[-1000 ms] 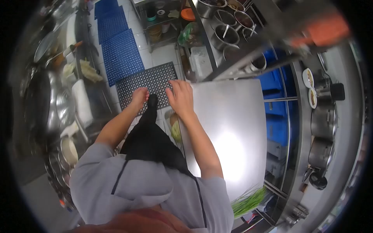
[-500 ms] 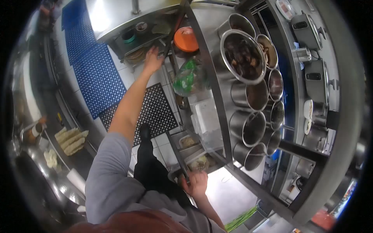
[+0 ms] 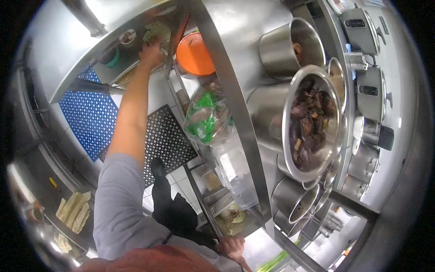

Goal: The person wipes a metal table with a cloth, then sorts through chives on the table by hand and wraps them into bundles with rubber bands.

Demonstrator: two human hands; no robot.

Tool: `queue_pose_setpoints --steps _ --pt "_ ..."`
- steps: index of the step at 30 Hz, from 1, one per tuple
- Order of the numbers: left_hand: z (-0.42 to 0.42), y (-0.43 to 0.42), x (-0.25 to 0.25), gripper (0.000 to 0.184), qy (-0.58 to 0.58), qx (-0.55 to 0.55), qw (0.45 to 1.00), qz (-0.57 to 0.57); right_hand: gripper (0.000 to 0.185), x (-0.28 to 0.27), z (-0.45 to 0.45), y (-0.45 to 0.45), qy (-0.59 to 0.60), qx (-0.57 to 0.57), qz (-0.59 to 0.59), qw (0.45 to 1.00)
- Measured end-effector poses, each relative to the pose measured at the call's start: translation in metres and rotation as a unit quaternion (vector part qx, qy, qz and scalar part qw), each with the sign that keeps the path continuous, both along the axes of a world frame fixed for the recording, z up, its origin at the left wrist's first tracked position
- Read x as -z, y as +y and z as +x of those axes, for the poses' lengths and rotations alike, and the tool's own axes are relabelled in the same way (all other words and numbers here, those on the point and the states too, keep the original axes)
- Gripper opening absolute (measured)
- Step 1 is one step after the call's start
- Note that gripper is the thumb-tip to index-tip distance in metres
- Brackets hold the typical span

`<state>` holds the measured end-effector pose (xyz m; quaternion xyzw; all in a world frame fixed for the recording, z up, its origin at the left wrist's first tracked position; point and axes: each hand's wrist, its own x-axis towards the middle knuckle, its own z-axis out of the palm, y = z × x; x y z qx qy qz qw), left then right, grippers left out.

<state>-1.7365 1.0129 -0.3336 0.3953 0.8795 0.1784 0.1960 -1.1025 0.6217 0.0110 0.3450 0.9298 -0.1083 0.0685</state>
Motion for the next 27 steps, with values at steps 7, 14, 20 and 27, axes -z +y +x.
queue_pose_setpoints --steps 7,14,20,27 --pt "-0.016 -0.013 0.045 0.042 0.094 -0.034 0.989 0.106 0.041 -0.004 -0.007 0.003 -0.013 0.008 -0.02 1.0" --pt "0.073 -0.174 0.025 0.035 -0.139 -0.088 0.962 0.219 0.046 -0.004 -0.004 -0.003 0.004 0.03 -0.04 0.999" --pt "0.212 -0.351 -0.09 0.044 -0.338 -0.146 0.911 0.185 0.041 -0.009 -0.018 0.006 0.02 0.026 -0.039 0.999" --pt "0.293 -0.406 -0.26 0.039 -0.48 0.147 0.857 0.118 0.056 0.001 -0.018 -0.002 0.107 0.067 -0.034 0.991"
